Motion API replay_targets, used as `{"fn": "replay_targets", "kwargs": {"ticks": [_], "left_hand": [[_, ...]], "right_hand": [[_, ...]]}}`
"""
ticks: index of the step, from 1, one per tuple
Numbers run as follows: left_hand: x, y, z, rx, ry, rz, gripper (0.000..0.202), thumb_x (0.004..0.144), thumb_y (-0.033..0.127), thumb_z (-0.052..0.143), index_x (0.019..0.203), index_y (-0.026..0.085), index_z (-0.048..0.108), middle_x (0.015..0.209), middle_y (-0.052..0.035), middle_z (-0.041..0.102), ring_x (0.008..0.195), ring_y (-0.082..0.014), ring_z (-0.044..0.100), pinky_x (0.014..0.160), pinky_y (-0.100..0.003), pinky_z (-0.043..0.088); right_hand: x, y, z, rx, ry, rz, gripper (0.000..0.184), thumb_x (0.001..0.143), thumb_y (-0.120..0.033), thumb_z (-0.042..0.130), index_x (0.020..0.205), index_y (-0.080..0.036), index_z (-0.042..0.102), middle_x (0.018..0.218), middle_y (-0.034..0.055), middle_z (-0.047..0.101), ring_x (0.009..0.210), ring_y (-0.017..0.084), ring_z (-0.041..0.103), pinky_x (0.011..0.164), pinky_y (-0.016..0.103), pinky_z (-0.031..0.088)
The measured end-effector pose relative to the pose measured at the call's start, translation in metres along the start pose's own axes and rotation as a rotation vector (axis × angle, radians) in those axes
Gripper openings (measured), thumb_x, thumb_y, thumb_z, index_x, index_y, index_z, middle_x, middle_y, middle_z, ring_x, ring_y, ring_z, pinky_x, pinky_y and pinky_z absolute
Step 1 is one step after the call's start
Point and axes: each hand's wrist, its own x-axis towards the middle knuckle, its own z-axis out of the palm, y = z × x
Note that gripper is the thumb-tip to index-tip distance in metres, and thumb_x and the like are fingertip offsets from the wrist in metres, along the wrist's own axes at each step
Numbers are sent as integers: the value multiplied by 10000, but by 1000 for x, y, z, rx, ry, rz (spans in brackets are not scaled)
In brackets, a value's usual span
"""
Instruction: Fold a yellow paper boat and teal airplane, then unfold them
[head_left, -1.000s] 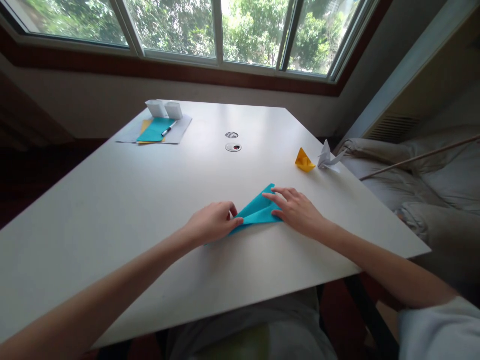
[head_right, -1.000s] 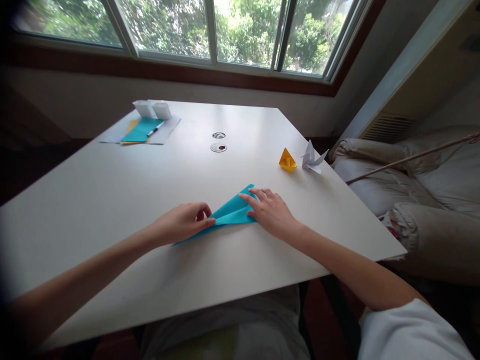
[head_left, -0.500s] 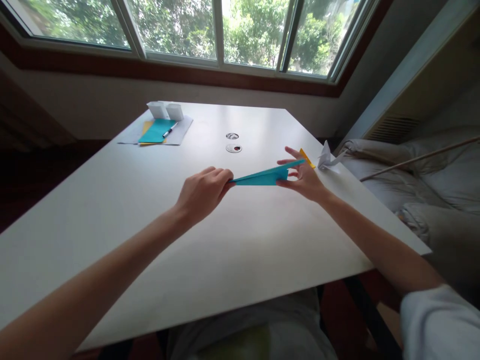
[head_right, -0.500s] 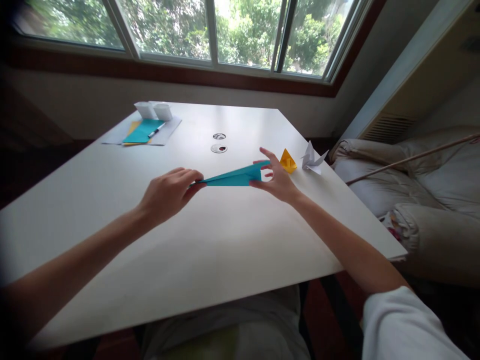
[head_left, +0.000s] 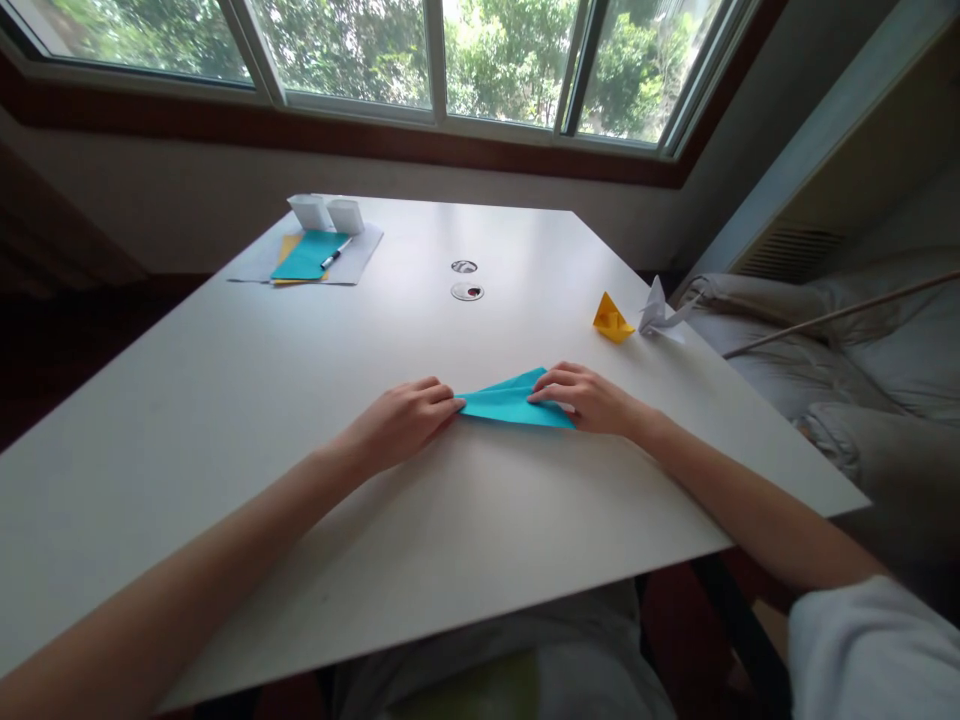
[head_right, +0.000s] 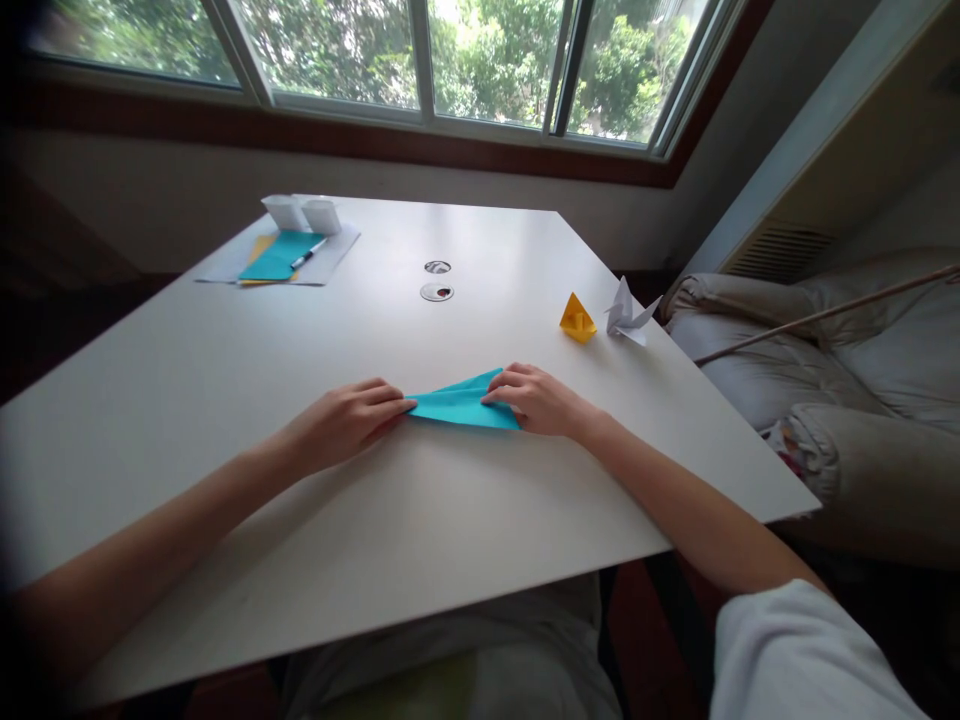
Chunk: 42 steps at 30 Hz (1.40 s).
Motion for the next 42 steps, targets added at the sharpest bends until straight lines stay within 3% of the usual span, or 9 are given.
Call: {"fn": "replay_targets", "kwargs": {"ticks": [4,8,14,20,27,30,34,38,42], "left_hand": [[-1,2,3,-90,-17,-67,289,900,134,347,1049,172,592,945,-86,588,866,-170,538,743,-278,460],[-3,-1,4,-186,-10,-135,299,892,129,354,1019,195,616,901,-70,587,806,-164,538,710,-276,449],[-3,-2,3,-289,41,-201,265,887,159,381,915,180,644,851,-54,623,793,-164,563,709,-270,439],[2,3,0,-279,-12,-159,278,897,172,365,935,176,640,858,-60,626,798,-165,574,711,-272,451],[6,15,4,-235,-6,-149,251,877,99,381,921,163,620,890,-70,625,863,-176,554,758,-292,466],[8,21,3,-254,-26,-131,236,876,95,391,933,154,613,870,-69,631,881,-178,554,771,-290,465],[7,25,2,-320,16,-173,229,883,132,396,942,166,615,867,-57,648,844,-169,571,747,-278,461],[7,21,2,-385,101,-407,182,849,196,455,875,178,634,785,-29,647,693,-140,579,641,-243,445],[7,16,1,-494,110,-517,157,795,227,507,797,194,660,761,-3,660,663,-122,577,636,-221,437]], "right_hand": [[0,0,-2,59,-41,15,365,766,-84,502,1099,-193,601,1075,90,622,987,202,539,870,352,445],[-3,-3,-9,162,-94,74,388,796,-177,544,1183,-206,553,1127,88,610,1045,205,541,929,359,417],[-5,-10,-32,416,-108,185,769,688,-401,704,1354,-231,360,1240,87,556,1144,230,509,978,377,391],[3,-20,-44,279,-103,176,303,835,-349,560,1111,-241,624,1176,54,611,1061,199,577,905,311,444],[15,-42,-31,-128,-211,140,315,859,-216,485,1156,-223,591,1120,56,644,932,218,625,817,348,440],[23,-52,-23,-194,-240,119,300,859,-226,481,1135,-203,594,1092,72,653,910,228,623,757,331,432],[32,-51,-23,-163,-314,195,266,905,-296,418,1018,-219,647,893,58,691,771,196,625,613,274,382],[43,-32,-33,-32,-391,278,321,912,-348,385,864,-216,674,679,24,656,593,140,555,530,250,316],[53,-9,-35,175,-395,301,235,849,-337,486,834,-205,680,738,10,664,626,115,541,563,220,353]]}}
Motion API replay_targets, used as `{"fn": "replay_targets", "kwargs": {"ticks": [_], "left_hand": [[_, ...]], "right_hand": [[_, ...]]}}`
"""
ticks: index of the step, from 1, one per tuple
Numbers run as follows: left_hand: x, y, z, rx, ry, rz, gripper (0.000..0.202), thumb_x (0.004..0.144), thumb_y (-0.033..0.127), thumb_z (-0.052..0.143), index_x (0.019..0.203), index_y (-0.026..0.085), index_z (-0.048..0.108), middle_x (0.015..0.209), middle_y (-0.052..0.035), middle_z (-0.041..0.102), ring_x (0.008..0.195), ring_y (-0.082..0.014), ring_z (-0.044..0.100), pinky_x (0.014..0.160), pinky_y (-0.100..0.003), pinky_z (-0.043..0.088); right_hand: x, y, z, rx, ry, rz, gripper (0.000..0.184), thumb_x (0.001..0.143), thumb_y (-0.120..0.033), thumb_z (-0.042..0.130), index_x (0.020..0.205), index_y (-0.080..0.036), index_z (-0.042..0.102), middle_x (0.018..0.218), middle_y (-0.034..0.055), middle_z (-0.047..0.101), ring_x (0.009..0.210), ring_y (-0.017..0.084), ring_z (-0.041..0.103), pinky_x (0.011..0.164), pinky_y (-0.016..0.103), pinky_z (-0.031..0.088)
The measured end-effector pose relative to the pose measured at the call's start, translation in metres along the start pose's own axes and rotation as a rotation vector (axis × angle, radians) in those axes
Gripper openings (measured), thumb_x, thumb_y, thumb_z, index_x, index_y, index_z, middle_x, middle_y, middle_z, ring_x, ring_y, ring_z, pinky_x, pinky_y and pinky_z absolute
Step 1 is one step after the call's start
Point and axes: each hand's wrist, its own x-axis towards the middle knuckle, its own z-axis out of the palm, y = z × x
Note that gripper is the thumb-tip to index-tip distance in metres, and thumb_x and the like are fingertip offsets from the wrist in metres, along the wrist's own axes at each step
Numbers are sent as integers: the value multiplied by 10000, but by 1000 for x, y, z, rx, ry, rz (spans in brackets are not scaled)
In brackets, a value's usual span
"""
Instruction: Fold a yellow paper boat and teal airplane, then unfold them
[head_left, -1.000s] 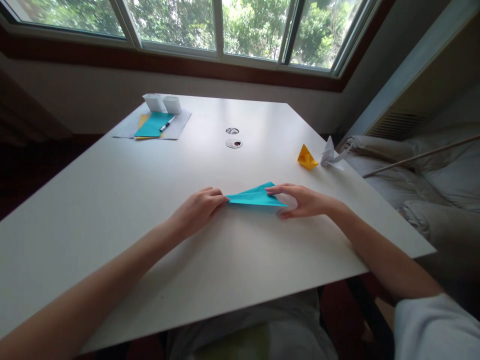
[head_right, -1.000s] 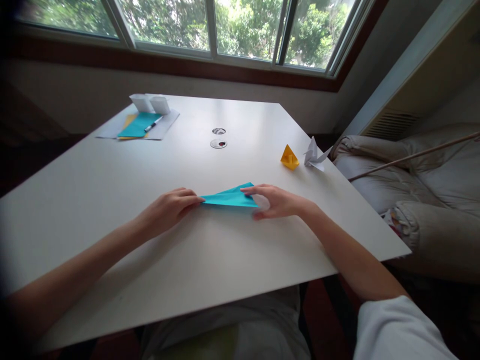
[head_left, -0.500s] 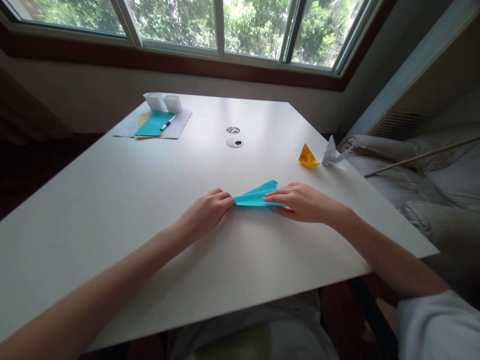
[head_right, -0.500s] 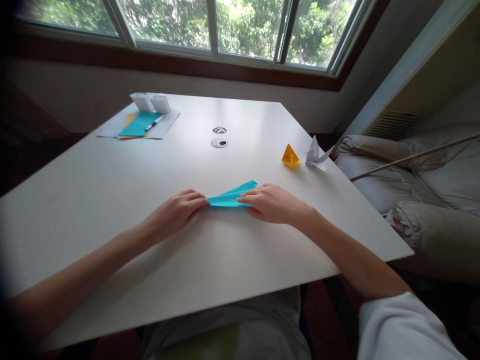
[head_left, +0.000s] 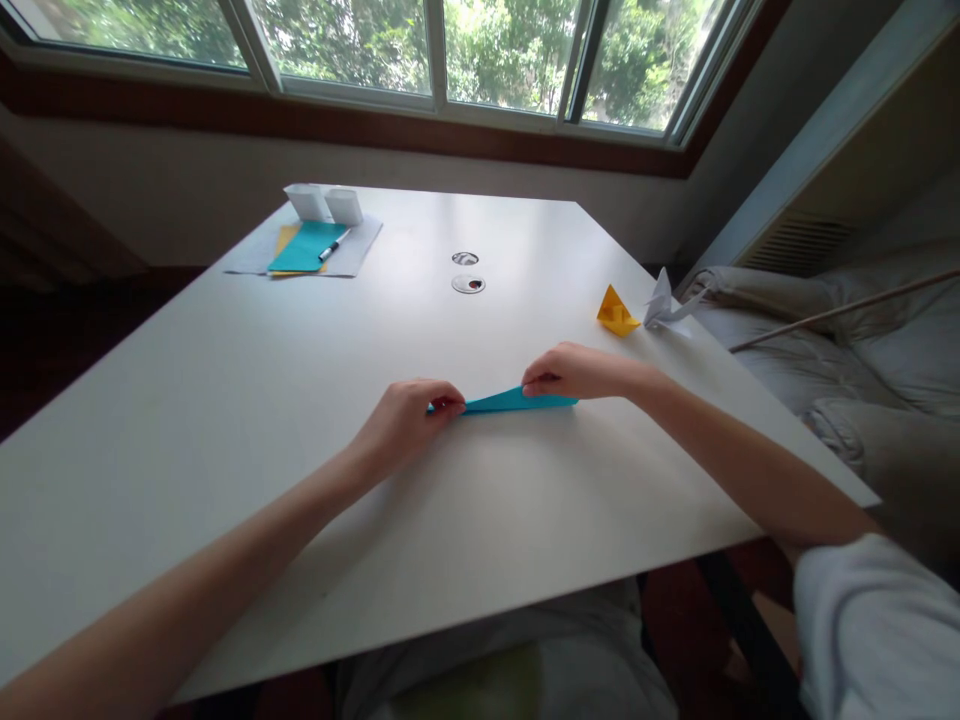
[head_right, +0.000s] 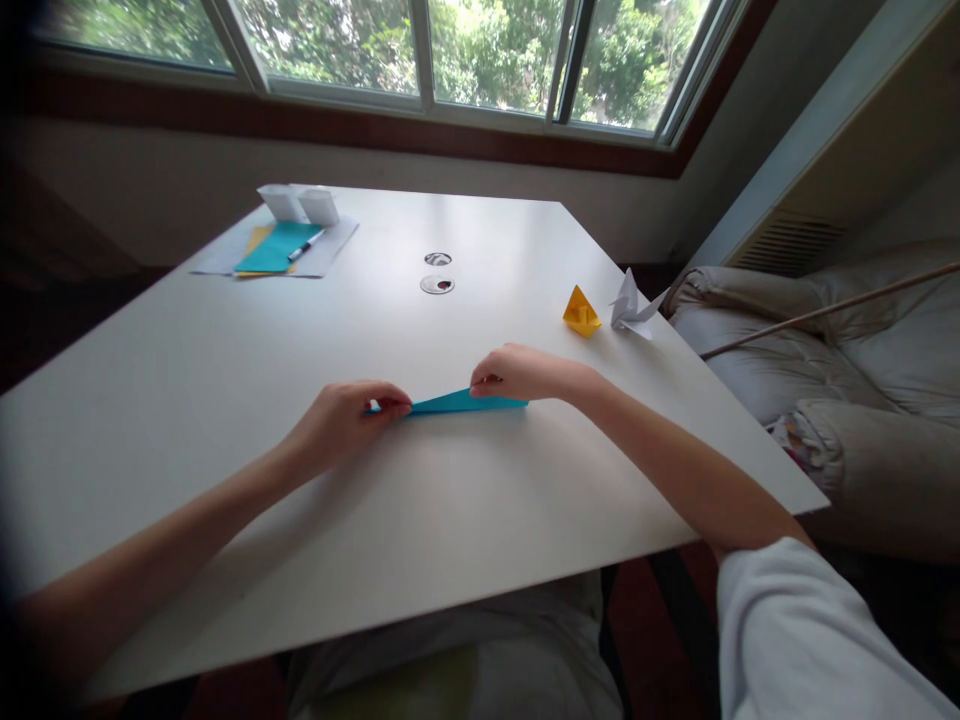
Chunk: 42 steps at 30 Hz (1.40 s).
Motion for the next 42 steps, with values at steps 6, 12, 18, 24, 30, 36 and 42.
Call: {"fn": "replay_targets", "kwargs": {"ticks": [6,12,18,24,30,36,42], "left_hand": [[3,-4,-2,8,-72,24,199,783,227,482,751,182,674,769,-22,660,660,-127,571,626,-225,430],[1,-12,-9,70,-100,8,226,755,158,426,811,194,642,737,4,661,626,-121,565,588,-210,411],[-1,-12,-14,180,-139,69,203,789,139,398,881,182,574,760,-23,627,677,-149,568,587,-232,415],[-6,-7,-15,311,-233,359,263,850,72,320,935,167,550,789,-58,581,745,-150,560,643,-236,436],[-5,-6,-8,254,-107,162,154,835,217,450,779,170,586,699,-29,584,642,-141,532,593,-237,411],[0,-2,-1,174,-64,32,232,804,282,467,641,165,583,625,-13,569,550,-113,486,532,-232,349],[9,6,-6,152,-186,-129,211,737,316,490,602,181,579,587,0,578,535,-127,488,495,-240,328]], "right_hand": [[16,18,3,80,-26,103,262,730,-440,611,820,-208,692,765,12,661,639,118,553,538,206,366],[16,21,11,60,26,176,262,678,-449,655,793,-215,680,780,10,657,651,120,553,527,205,358],[14,20,16,51,58,176,249,690,-444,645,776,-211,671,750,3,655,648,122,549,527,212,350],[18,21,17,51,61,188,251,691,-452,641,759,-212,667,725,-2,654,640,123,548,524,214,344],[17,20,17,47,63,193,249,689,-451,641,749,-211,665,720,-4,655,636,121,548,526,218,347],[16,24,20,46,96,207,264,673,-467,648,725,-208,656,694,-11,644,619,116,533,522,216,350],[14,29,24,83,146,218,229,715,-432,613,756,-212,660,730,-12,658,655,117,548,541,211,354]]}}
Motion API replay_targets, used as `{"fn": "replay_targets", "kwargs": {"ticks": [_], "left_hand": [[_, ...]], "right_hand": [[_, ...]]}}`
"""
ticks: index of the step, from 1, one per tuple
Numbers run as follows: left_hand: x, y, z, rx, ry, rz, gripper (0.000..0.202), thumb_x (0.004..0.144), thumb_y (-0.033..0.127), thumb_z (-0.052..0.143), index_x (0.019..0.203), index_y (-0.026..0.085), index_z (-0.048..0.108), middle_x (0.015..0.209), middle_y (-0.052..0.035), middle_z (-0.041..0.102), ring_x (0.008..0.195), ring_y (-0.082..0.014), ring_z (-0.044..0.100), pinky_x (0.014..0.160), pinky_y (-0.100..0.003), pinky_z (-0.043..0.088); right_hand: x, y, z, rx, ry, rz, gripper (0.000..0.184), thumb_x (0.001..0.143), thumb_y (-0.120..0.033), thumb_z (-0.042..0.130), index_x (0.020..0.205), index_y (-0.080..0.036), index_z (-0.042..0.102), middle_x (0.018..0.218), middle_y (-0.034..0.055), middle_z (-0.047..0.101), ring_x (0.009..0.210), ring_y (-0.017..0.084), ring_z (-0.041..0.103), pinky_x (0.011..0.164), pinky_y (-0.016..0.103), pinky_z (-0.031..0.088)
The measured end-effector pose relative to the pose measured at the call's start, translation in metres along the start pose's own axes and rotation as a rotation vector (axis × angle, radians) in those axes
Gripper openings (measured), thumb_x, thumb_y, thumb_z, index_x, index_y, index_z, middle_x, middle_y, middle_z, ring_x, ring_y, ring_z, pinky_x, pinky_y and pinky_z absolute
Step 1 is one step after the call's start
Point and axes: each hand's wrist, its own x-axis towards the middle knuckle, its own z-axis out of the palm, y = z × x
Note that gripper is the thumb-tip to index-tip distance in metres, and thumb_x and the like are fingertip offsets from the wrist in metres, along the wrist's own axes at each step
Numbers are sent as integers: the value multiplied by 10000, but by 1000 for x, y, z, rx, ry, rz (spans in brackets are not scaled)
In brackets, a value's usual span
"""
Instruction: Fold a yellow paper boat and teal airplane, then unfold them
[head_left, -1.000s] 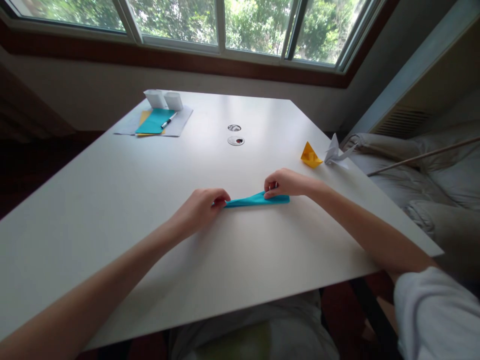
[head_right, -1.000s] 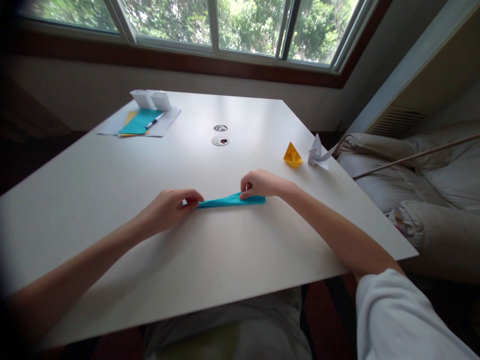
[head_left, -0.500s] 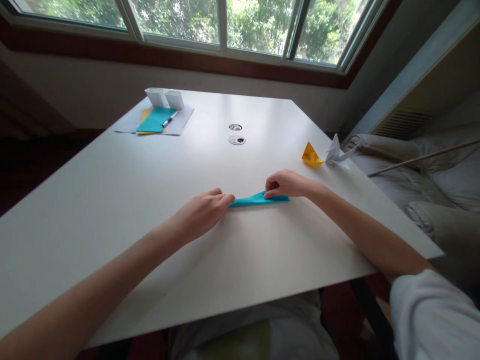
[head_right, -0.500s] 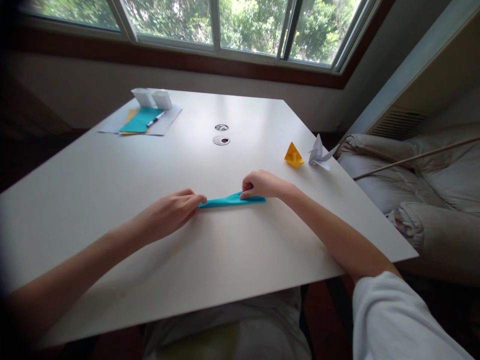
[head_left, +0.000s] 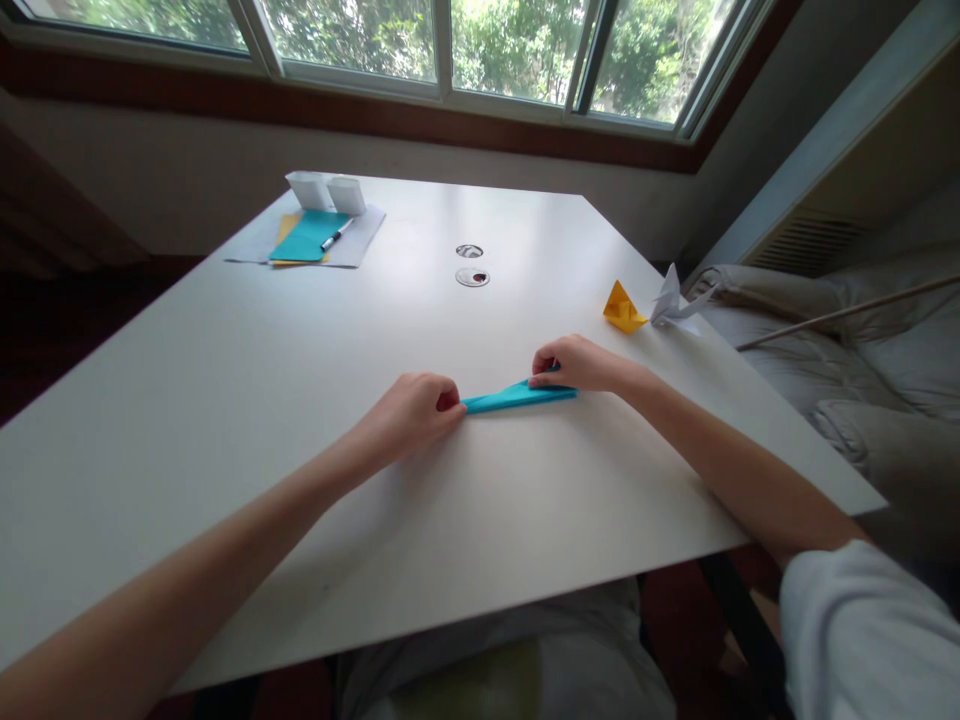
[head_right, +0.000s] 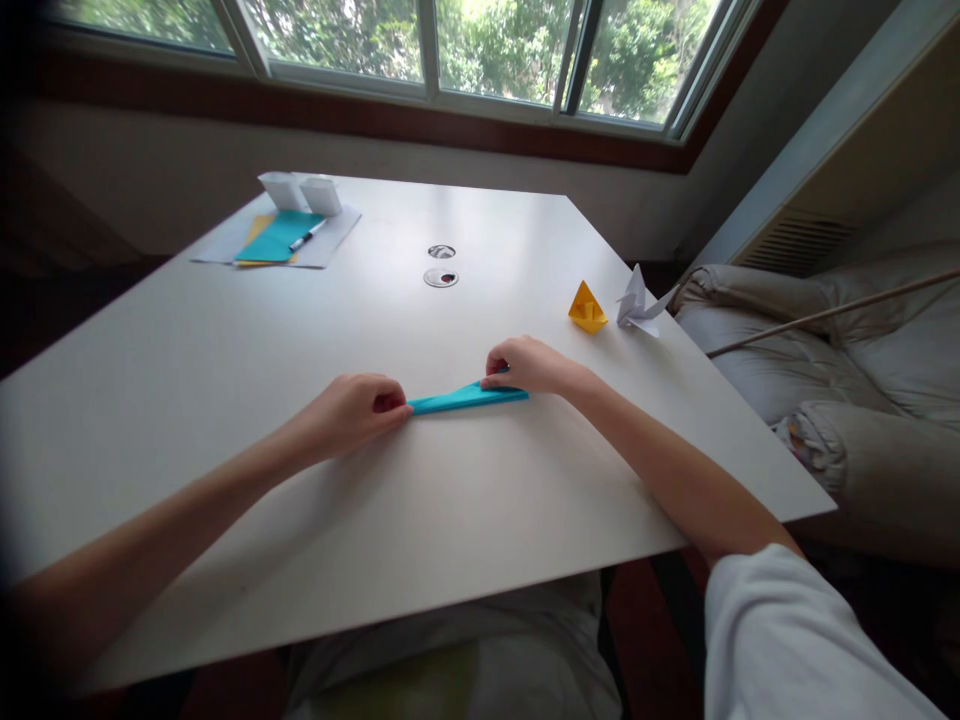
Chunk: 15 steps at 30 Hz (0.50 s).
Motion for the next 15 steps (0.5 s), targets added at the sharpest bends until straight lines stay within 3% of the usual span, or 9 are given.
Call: {"fn": "replay_targets", "kwargs": {"ticks": [3,6,10,13,15], "left_hand": [[3,0,-2,-7,-56,-63,195,716,317,501,605,183,588,573,3,576,522,-128,486,468,-237,311],[-1,0,1,21,-14,-17,183,743,309,503,716,181,631,629,-1,590,545,-124,499,486,-230,332],[-12,6,9,142,115,192,259,845,201,435,1033,229,612,930,-32,620,735,-140,566,622,-243,422],[-20,16,17,439,124,385,291,858,84,385,1011,158,622,980,-83,609,883,-197,560,730,-304,451],[-24,24,23,619,129,442,299,841,35,378,1008,95,618,944,-113,611,871,-219,560,734,-329,462]], "right_hand": [[1,0,0,-6,12,26,236,700,-433,625,749,-205,658,732,-7,662,652,118,550,542,213,352],[1,-1,0,-27,24,28,226,695,-420,632,739,-200,657,728,-7,661,646,113,548,546,208,351],[1,-1,1,-45,43,34,228,694,-422,632,734,-199,655,705,-13,654,633,109,540,537,204,344],[1,0,3,-46,56,30,222,690,-420,636,725,-201,652,693,-18,650,626,108,539,537,204,345],[2,2,3,-37,61,32,224,682,-419,642,720,-198,651,685,-16,647,624,110,542,537,205,349]]}}
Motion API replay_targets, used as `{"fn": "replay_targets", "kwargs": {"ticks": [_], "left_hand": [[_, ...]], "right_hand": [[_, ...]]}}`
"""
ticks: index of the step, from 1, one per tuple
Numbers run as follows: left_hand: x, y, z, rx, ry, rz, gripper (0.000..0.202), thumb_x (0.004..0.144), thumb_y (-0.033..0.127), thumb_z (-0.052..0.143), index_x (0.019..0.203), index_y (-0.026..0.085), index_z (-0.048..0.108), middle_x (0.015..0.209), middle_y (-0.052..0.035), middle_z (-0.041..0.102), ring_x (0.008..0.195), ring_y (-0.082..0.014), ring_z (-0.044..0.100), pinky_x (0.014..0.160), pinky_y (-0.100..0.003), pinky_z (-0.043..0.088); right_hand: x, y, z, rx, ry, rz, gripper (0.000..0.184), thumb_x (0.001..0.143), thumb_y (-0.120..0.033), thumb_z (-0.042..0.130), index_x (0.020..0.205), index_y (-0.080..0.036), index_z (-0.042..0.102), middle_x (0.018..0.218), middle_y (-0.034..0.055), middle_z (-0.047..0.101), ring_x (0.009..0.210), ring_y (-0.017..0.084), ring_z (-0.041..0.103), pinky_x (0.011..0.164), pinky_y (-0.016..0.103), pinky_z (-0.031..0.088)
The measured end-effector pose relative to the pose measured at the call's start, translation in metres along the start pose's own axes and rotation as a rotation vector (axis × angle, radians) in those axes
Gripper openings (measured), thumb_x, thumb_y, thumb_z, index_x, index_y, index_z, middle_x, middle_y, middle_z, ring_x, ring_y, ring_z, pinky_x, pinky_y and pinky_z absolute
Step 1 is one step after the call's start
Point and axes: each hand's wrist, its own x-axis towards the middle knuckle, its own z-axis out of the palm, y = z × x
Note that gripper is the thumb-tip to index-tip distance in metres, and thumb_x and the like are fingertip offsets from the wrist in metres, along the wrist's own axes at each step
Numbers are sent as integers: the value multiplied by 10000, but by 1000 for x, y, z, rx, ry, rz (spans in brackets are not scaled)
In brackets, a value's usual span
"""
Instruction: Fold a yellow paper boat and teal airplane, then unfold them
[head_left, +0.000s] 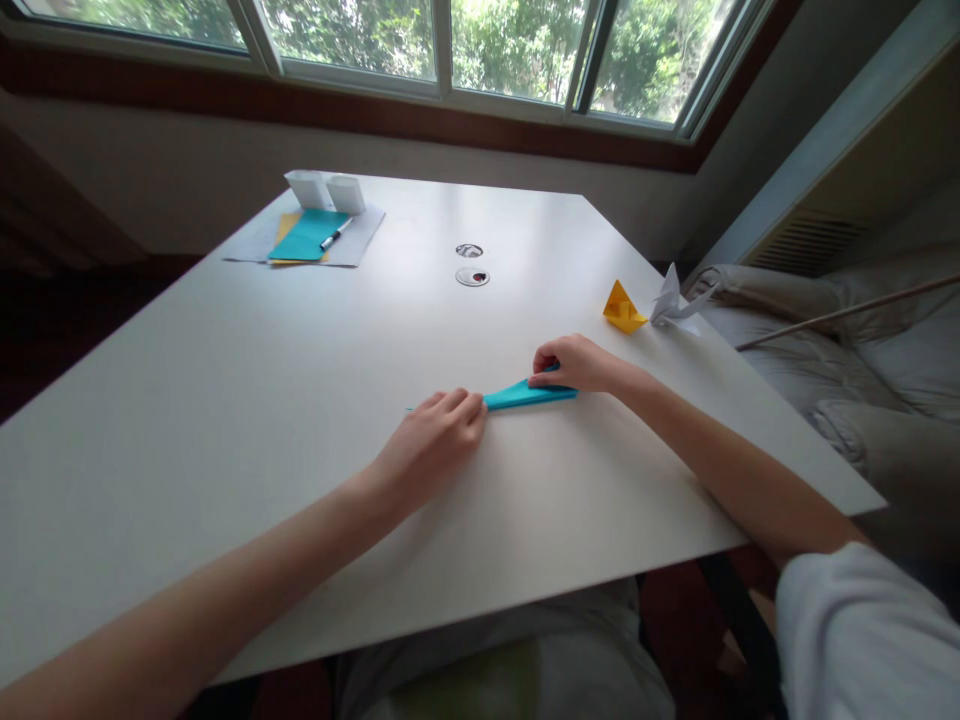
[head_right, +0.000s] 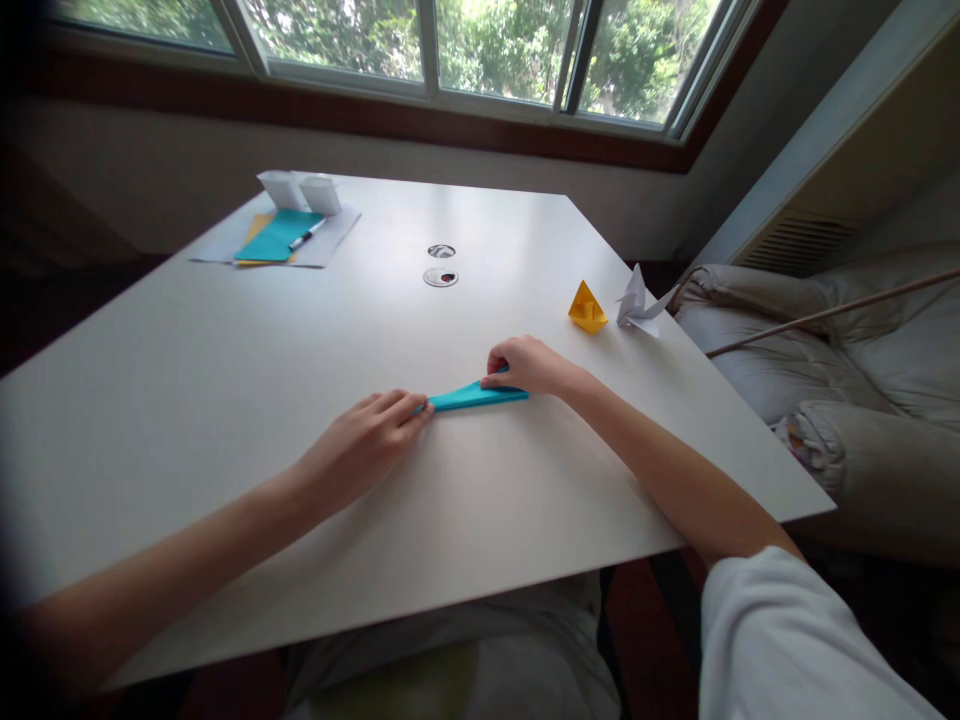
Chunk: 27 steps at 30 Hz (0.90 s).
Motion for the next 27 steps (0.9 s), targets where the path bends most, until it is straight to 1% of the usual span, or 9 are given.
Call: {"fn": "replay_targets", "kwargs": {"ticks": [3,7,10,13,18,21,24,26,27], "left_hand": [[-1,13,2,159,19,1,331,814,-4,373,1060,20,594,940,-150,612,845,-236,570,706,-337,478],[-2,24,4,229,32,-33,371,799,-17,372,1122,-36,554,973,-186,617,874,-250,579,707,-332,486],[-1,27,4,227,2,-61,377,814,-11,347,1130,-16,553,947,-164,624,820,-231,588,658,-317,484],[-1,27,2,198,-8,-84,405,826,2,343,1188,21,523,936,-134,625,779,-216,591,629,-312,476],[0,24,0,149,-15,-97,399,838,34,373,1209,69,517,931,-111,622,791,-217,586,670,-336,469],[0,23,0,131,-5,-96,369,851,60,383,1184,73,540,973,-118,625,883,-235,576,747,-359,461],[1,23,2,128,10,-70,366,855,45,357,1161,50,557,1146,-142,589,1010,-246,544,809,-367,456],[1,22,4,119,4,-55,380,852,36,344,1173,35,548,1211,-149,564,1036,-245,542,814,-365,466],[1,22,5,111,-2,-50,388,849,37,346,1186,31,538,1222,-152,561,1042,-245,546,815,-363,472]], "right_hand": [[1,2,0,24,12,12,235,664,-422,656,720,-193,653,697,-8,650,637,116,553,539,204,358],[0,3,-1,44,30,7,191,685,-375,648,728,-189,656,742,-1,659,672,120,567,569,201,380],[-1,2,-2,47,24,6,167,714,-348,628,734,-184,654,748,1,659,681,120,570,579,199,388],[-1,2,-1,27,18,2,165,730,-345,617,732,-182,648,738,2,653,672,120,561,574,201,384],[0,6,3,0,23,-8,167,740,-354,621,756,-189,637,745,0,633,664,123,549,578,212,388],[-7,2,5,-109,150,-56,167,751,-357,631,801,-198,639,866,31,629,815,177,553,663,258,408],[-24,-15,10,-266,332,-135,130,827,-246,550,897,-196,648,982,70,625,959,229,522,795,342,395],[-39,-30,16,-321,352,-242,219,885,-201,444,982,-187,640,1041,90,624,1023,233,511,859,376,378],[-46,-37,20,-329,329,-297,255,903,-198,409,1039,-179,624,1084,95,619,1082,230,492,906,382,363]]}}
